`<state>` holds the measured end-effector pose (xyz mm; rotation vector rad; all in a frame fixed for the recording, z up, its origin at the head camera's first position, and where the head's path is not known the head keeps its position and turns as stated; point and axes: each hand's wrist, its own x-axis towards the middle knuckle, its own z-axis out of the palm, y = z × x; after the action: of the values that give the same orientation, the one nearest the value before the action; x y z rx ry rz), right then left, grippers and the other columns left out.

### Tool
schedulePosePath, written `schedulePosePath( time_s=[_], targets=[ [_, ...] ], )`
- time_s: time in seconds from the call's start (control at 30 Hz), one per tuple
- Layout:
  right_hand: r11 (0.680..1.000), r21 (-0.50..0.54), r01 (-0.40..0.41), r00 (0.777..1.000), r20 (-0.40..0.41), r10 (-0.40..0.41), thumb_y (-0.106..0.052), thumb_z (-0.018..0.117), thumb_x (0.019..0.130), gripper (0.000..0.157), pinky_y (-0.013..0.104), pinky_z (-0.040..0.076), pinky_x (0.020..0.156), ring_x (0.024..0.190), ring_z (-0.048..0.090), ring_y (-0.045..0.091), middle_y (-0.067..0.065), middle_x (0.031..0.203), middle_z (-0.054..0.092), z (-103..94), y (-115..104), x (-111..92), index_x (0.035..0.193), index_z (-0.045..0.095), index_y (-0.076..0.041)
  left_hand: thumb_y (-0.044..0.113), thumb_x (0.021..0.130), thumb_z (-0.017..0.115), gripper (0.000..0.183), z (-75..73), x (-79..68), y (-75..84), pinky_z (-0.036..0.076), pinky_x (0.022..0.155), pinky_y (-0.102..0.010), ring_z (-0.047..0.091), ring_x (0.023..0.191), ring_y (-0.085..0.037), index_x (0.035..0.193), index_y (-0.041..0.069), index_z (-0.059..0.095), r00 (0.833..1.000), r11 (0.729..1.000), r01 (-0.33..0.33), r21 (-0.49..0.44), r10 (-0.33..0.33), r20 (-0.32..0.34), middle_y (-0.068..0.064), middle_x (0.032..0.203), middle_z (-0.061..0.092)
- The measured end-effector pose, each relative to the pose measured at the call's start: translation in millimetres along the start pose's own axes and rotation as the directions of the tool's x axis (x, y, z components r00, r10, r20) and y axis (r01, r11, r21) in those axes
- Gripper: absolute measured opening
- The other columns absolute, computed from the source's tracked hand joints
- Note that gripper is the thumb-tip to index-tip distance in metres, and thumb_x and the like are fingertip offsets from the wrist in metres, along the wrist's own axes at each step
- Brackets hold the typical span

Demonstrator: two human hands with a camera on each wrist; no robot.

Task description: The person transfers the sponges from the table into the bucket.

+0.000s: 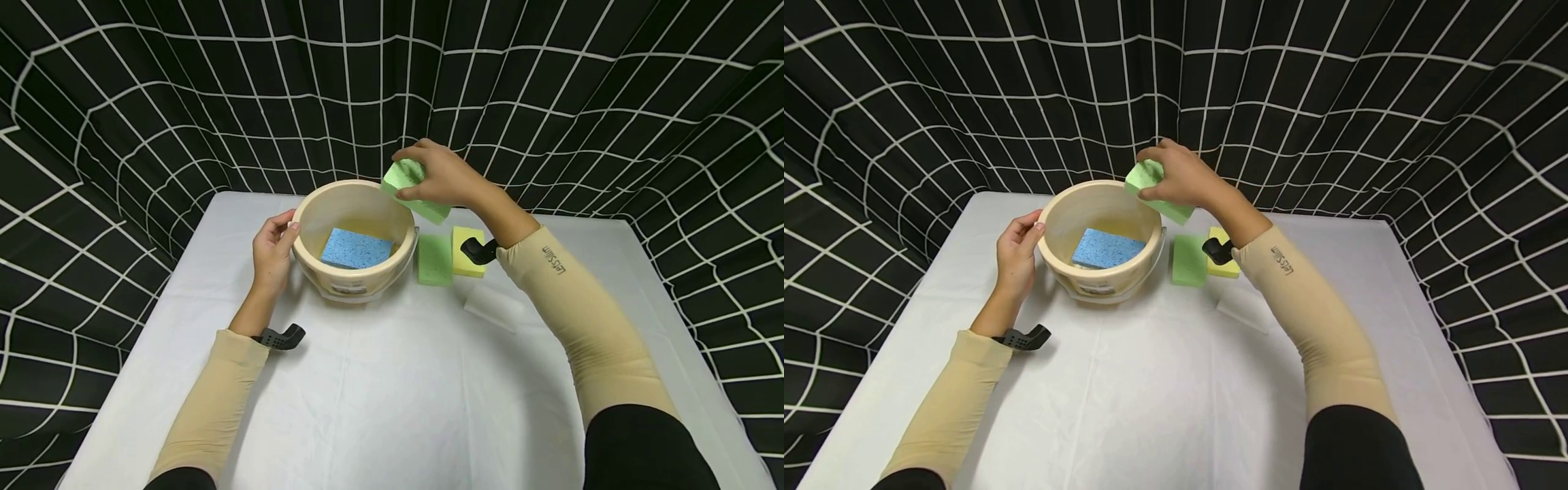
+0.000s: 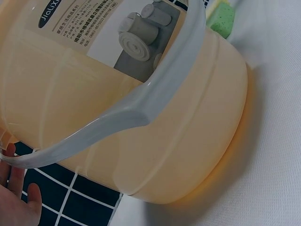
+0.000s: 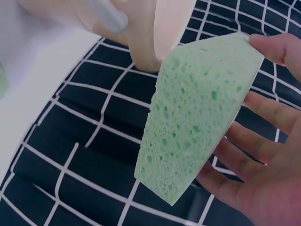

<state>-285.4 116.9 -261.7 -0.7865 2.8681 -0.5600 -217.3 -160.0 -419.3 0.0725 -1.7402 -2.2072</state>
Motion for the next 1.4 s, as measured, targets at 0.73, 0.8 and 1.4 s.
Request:
schedulePosePath(
  time_s=[0.73,0.8,1.4],
  targets=[
    [0.990,-0.002,0.140,0.988,0.069,-0.140,-0.033,0.075,0.082,0.061,0.041,0.045,0.107,0.123,0.048,0.025,0.009,0.141,0.051,26.1,-39.6,29.3,0.136,0.055,-0.015,0.003,0.096,0.056,0.034,-0.5,0.0,2.1,0.056,0.086,-0.011,0.058,0.105,-0.009,0.127,-0.010,0.052,1.000,0.999,0.003,0.033,-0.003,0.000,0.002,0.114,0.058],
    [0.990,-0.008,0.142,0.986,0.085,-0.141,-0.035,0.074,0.083,0.061,0.042,0.045,0.107,0.124,0.048,0.026,0.010,0.142,0.050,30.4,-43.2,30.7,0.137,0.054,-0.016,0.003,0.095,0.056,0.032,-0.4,-0.3,1.9,0.056,0.087,-0.011,0.058,0.105,-0.009,0.125,-0.009,0.053,1.000,1.000,0.006,0.026,-0.006,-0.003,0.002,0.115,0.059],
    [0.989,-0.026,0.146,0.975,0.172,-0.139,-0.036,0.074,0.084,0.063,0.043,0.046,0.108,0.124,0.048,0.025,0.011,0.140,0.048,62.1,-54.5,41.7,0.139,0.052,-0.016,0.002,0.095,0.056,0.021,-0.4,-0.3,1.7,0.055,0.091,-0.013,0.057,0.108,-0.010,0.116,0.003,0.060,1.000,1.000,0.021,0.015,-0.021,-0.012,-0.008,0.123,0.057]
  ],
)
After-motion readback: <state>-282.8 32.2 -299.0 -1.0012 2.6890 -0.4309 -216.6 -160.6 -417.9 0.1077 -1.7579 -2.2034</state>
